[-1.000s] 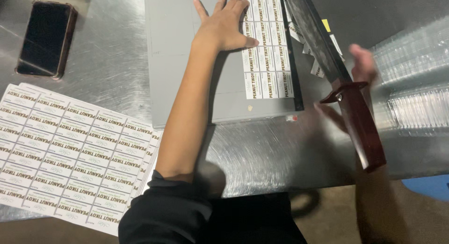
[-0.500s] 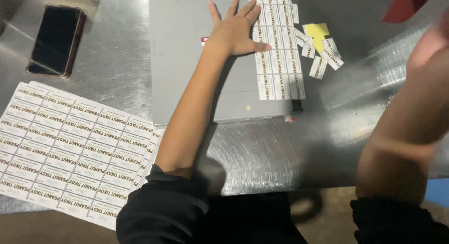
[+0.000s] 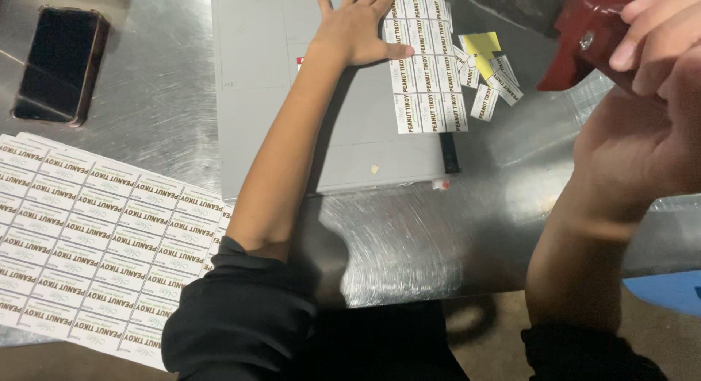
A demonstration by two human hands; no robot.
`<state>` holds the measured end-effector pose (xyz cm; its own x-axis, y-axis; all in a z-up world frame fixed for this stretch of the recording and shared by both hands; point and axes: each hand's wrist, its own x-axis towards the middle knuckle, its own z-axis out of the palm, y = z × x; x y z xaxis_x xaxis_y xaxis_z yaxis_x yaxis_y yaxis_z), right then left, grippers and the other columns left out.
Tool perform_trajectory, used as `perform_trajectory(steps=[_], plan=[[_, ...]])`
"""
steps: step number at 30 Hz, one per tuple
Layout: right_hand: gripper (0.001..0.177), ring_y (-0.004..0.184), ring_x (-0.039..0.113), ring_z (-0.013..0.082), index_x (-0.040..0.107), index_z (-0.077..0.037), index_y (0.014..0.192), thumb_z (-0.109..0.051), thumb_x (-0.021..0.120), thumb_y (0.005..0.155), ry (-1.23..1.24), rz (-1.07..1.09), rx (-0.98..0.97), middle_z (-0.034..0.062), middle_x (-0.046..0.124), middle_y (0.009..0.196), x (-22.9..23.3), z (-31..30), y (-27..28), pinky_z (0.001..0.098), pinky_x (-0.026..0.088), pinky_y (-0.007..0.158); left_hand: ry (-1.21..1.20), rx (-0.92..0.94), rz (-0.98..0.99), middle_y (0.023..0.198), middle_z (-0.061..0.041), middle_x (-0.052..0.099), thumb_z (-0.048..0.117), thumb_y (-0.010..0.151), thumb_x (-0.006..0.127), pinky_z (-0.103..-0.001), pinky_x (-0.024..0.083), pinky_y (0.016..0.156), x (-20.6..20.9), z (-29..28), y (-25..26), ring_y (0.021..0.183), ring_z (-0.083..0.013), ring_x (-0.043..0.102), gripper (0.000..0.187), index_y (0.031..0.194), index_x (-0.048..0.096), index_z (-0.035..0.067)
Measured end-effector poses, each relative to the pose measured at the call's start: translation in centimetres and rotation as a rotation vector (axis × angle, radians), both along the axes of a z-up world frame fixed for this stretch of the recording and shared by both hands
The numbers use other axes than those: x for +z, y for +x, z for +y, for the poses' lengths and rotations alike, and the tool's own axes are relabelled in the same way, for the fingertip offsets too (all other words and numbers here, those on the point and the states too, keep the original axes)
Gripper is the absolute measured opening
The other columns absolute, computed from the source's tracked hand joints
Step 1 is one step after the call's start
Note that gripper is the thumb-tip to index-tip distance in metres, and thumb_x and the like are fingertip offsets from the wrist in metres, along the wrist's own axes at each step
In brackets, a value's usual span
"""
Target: The person uses a knife to cut individual stickers from a larger sheet on a metal table. They hold the sheet steady with one hand while slicing along the printed lines with the other, separating the stickers one by one.
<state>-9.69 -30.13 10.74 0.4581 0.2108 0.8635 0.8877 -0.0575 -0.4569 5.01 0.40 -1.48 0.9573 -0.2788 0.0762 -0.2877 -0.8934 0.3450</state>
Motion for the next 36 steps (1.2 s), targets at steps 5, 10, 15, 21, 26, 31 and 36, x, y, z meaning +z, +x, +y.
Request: perform_trajectory(steps=[5,10,15,21,26,31,36], plan=[[0.024,0.076,0.045,0.0261,0.041,-0.006,0.085,-0.003,0.029,0.105,-0.033,-0.02,-0.024,0.0115,0.041,0.08,0.2,0.4,-0.6,0.0364,0.049,0.089,-0.007,0.0,-0.025,0.165,-0.004,0.031,0.082,0.07,0.067,-0.086,-0.008,0.105,-0.2,0.0,-0.1,0.154,-0.0365,0.02,0.117,0.16,0.03,0.016],[0.025,0.069,0.043,0.026,0.044,-0.005,0.083,0.002,0.029,0.102,-0.079,-0.113,-0.066,0.0144,0.046,0.081,0.2,1.0,-0.8,0.0388,0.051,0.083,-0.022,0.0,-0.035,0.164,-0.004,0.035,0.081,0.07,0.067,-0.085,-0.005,0.107,-0.4,0.1,-0.1,0.152,-0.0357,0.026,0.116,0.159,0.032,0.017],[0.021,0.067,0.045,0.0243,0.046,-0.007,0.085,-0.002,0.03,0.098,-0.082,-0.159,-0.005,0.0126,0.046,0.082,0.1,1.6,-1.3,0.0381,0.05,0.079,-0.028,-0.006,-0.071,0.162,-0.006,0.037,0.081,0.07,0.068,-0.086,-0.005,0.105,-0.5,0.1,-0.1,0.15,-0.0367,0.027,0.116,0.158,0.033,0.015],[0.012,0.071,0.045,0.0254,0.048,-0.014,0.086,-0.013,0.04,0.095,-0.057,-0.193,0.099,0.0115,0.045,0.08,-1.1,2.2,-2.1,0.0333,0.051,0.079,-0.045,-0.006,-0.06,0.161,-0.005,0.04,0.081,0.07,0.069,-0.084,-0.004,0.108,-0.7,0.2,-0.1,0.15,-0.0361,0.03,0.114,0.158,0.035,0.016],[0.008,0.065,0.053,0.0175,0.051,-0.015,0.085,-0.01,0.05,0.091,0.029,-0.218,0.081,0.0038,0.052,0.073,-2.4,2.7,-3.4,0.039,0.056,0.086,-0.044,0.004,-0.09,0.159,-0.006,0.041,0.081,0.07,0.07,-0.084,-0.003,0.106,-1.1,0.0,0.2,0.148,-0.0364,0.031,0.114,0.156,0.036,0.015],[0.01,0.068,0.056,0.0182,0.053,-0.016,0.084,-0.012,0.057,0.092,0.138,-0.117,0.024,0.0029,0.053,0.071,-4.8,3.4,-5.2,0.0371,0.057,0.086,-0.05,0.019,-0.091,0.156,-0.006,0.045,0.081,0.068,0.071,-0.082,-0.003,0.108,-1.2,-0.2,0.1,0.147,-0.0353,0.033,0.114,0.156,0.037,0.016],[0.013,0.066,0.057,0.0178,0.054,-0.014,0.081,-0.016,0.06,0.092,0.173,-0.143,-0.011,0.0026,0.053,0.068,-6.1,3.9,-5.8,0.041,0.057,0.091,-0.064,0.017,-0.103,0.153,-0.007,0.049,0.082,0.067,0.072,-0.08,-0.001,0.11,-1.2,-0.4,0.0,0.145,-0.0351,0.036,0.115,0.155,0.039,0.015]])
